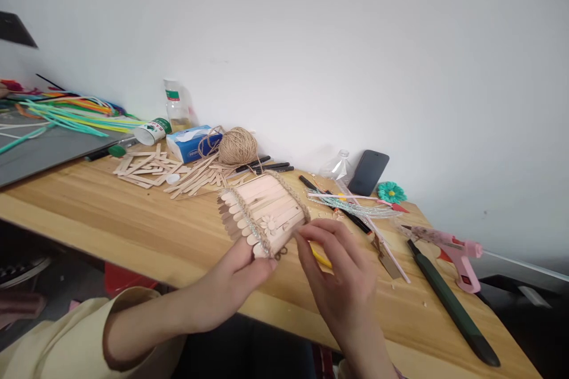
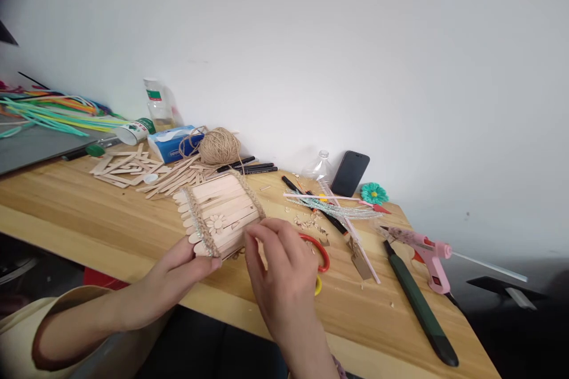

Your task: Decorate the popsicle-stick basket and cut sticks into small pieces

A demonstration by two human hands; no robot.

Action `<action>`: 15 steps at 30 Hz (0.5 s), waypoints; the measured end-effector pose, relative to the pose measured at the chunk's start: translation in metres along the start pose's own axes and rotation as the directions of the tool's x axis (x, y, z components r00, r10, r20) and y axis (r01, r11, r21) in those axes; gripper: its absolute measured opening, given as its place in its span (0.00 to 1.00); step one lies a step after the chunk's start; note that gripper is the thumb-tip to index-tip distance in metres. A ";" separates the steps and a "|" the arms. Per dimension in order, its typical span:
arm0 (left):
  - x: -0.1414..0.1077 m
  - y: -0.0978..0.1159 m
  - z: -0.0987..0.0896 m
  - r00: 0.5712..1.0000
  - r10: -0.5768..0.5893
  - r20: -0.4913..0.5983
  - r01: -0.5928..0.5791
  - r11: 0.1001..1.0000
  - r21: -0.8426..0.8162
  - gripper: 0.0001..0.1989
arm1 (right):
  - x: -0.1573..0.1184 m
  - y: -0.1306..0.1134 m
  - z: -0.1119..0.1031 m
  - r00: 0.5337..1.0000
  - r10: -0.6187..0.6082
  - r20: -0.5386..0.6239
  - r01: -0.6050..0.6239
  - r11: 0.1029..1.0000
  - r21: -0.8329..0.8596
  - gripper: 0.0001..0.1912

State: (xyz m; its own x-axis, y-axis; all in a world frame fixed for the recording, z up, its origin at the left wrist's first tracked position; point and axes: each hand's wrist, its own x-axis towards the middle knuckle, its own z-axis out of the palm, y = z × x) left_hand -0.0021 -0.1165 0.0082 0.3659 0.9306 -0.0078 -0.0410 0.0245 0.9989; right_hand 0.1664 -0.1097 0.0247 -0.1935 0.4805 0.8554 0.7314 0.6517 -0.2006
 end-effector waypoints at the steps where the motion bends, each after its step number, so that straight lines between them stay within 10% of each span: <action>1: 0.001 -0.002 0.000 1.000 0.008 0.000 -0.008 0.999 -0.049 0.20 | -0.001 0.000 -0.001 0.999 -0.028 0.023 0.028 1.000 -0.009 0.07; 15: 0.008 0.027 -0.005 0.978 -0.154 0.141 0.186 0.950 -0.250 0.16 | 0.029 0.011 -0.022 0.824 -0.449 0.345 0.506 0.857 -0.094 0.13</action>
State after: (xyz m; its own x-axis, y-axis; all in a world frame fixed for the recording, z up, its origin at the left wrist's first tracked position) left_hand -0.0055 -0.1067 0.0353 0.4956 0.8546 -0.1549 -0.2038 0.2878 0.9358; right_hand 0.1828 -0.1017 0.0584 -0.7133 0.3062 0.6304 0.5908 0.7466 0.3059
